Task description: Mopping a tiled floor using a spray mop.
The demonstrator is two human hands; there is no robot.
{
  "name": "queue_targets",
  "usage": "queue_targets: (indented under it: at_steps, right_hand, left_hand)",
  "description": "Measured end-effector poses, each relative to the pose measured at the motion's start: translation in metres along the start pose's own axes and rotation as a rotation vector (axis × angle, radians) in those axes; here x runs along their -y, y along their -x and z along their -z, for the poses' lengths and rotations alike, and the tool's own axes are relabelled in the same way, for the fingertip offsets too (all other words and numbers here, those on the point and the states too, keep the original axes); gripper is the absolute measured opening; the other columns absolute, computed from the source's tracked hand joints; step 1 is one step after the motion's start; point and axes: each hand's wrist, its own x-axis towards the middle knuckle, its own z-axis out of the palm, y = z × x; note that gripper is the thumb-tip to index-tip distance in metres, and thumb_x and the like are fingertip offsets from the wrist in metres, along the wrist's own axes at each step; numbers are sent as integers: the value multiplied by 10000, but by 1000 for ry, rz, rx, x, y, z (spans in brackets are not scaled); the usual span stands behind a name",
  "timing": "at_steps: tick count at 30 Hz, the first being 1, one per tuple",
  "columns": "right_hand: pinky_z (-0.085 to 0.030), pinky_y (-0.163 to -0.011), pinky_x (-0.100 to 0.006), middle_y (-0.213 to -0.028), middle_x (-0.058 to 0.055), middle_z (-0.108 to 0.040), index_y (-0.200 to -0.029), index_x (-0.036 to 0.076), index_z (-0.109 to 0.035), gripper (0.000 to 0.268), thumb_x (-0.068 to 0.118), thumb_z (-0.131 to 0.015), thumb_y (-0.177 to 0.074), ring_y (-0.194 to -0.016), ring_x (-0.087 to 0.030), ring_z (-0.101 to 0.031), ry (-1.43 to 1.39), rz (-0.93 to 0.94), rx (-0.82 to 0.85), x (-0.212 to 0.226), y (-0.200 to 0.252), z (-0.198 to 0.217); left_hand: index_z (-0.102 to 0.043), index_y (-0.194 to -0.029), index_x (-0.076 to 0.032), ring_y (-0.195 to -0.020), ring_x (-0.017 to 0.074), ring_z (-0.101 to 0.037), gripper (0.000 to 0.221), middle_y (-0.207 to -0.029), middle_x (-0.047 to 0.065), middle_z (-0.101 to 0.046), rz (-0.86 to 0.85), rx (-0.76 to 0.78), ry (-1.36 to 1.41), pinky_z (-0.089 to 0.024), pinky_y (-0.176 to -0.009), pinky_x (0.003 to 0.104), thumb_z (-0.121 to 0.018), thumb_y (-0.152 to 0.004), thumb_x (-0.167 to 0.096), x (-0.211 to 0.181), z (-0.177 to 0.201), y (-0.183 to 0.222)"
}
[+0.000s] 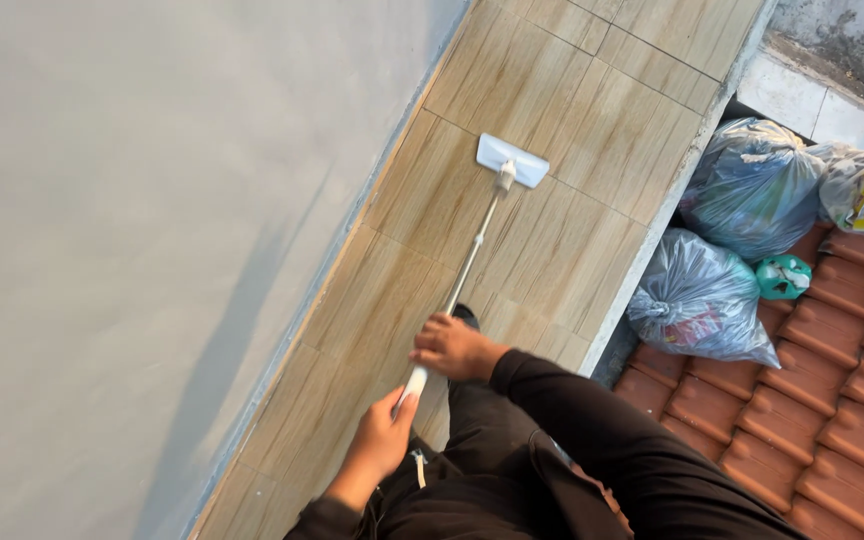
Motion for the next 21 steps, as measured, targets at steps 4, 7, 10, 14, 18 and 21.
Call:
queue_targets:
  at_steps: [4,7,10,14,18,21]
  right_hand:
    - [-331,-1153,-476,-1018,-105,-605,-1062,108,-676,422,457,-439,-1079,-1154,-307,-515,-155,257,68,94,37,-62]
    - [-330,-1097,-465,-1039,-108,-581,-1103,109,-650,466,479,-368,-1090,-1132,-307,-486,-269,315,196,160,54,-84]
    - [-325,-1088,-459,-1067,-104,-557,-1143,115,-625,526,534,-311,-1086,-1145,-303,-460,-333,266,387,201,67,-101]
    - [-315,-1051,-469,-1103,-67,-537,-1189,140,-620,595,612,-289,-1041,-1197,-279,-395,-322,176,501,212,72,-107]
    - [-313,-1050,-465,-1112,-80,-519,-1160,141,-653,585,606,-324,-1028,-1214,-257,-383,-343,119,477,196,75,-95]
    - [-318,-1105,-436,-1076,-104,-548,-1123,128,-676,509,543,-390,-1051,-1163,-280,-439,-412,158,323,171,76,-86]
  left_hand:
    - [-681,-1252,-22,-955,294,-732,503,-994,212,-773,111,-15,-65,-547,-835,384,-593,-967,-427,86,46,108]
    - [-682,-1210,-7,-963,177,-732,483,-1000,125,-782,-4,-55,-2,-545,-834,341,-631,-956,-415,126,78,169]
    - [-707,-1202,-53,-837,131,-702,456,-856,82,-757,160,60,-14,-539,-778,326,-607,-943,-415,111,105,217]
    - [-743,-1151,-54,-722,137,-614,438,-722,94,-664,285,130,-99,-508,-705,334,-591,-956,-415,109,106,229]
    - [-749,-1135,-73,-665,117,-596,419,-663,75,-654,225,31,-108,-502,-655,324,-616,-922,-409,64,96,222]
    - [-749,-1175,-113,-591,143,-627,423,-616,97,-650,314,-57,-159,-500,-614,339,-651,-918,-435,29,80,207]
